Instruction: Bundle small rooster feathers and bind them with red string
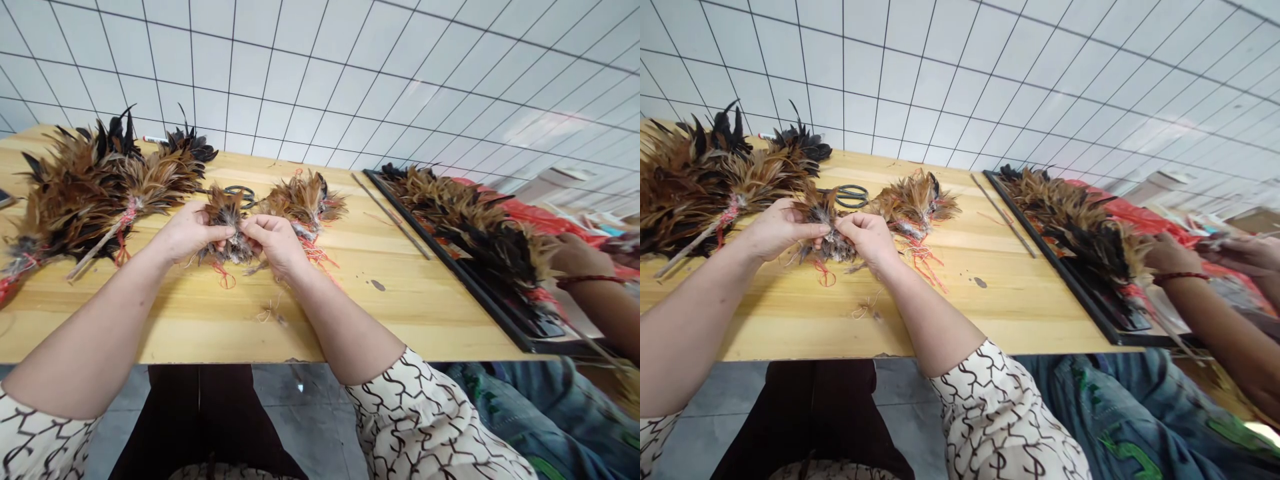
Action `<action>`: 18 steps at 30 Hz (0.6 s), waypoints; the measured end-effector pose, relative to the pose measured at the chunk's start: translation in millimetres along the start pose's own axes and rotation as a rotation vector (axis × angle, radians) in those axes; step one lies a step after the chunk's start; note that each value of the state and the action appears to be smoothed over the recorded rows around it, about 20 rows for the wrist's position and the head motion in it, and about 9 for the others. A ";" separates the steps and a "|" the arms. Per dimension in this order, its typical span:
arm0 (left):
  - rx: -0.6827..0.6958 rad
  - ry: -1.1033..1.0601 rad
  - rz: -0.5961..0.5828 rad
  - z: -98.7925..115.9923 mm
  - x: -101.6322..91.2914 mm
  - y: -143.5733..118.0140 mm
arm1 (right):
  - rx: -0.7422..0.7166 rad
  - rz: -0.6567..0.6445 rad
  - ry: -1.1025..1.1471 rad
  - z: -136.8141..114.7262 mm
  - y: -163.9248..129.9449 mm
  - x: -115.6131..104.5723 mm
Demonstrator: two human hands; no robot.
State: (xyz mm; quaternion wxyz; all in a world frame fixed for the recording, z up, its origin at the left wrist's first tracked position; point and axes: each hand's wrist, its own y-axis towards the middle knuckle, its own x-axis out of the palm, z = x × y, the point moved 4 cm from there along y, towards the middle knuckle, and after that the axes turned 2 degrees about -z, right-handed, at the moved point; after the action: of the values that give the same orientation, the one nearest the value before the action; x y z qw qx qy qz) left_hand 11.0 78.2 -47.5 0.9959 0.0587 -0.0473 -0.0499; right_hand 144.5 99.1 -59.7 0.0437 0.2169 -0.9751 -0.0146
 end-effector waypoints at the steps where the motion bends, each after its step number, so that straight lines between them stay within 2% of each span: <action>1: 0.000 -0.002 0.007 0.3 0.1 -0.4 | -0.012 -0.001 -0.011 0.4 0.2 0.0; 4: -0.014 -0.004 0.018 1.0 0.5 -1.2 | -0.053 -0.004 -0.086 1.9 0.5 -0.1; 11: -0.058 -0.034 -0.055 1.6 3.5 -1.0 | -0.126 -0.054 -0.270 -2.6 -0.6 -0.6; 18: -0.030 -0.108 -0.028 3.1 3.5 -2.2 | -0.064 -0.070 -0.190 -0.6 0.6 -1.3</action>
State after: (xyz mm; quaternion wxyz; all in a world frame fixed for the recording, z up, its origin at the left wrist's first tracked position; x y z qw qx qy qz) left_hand 13.9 75.4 -44.4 0.9919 0.0415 -0.0995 -0.0677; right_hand 145.6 100.2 -59.2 -0.0428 0.2468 -0.9658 -0.0678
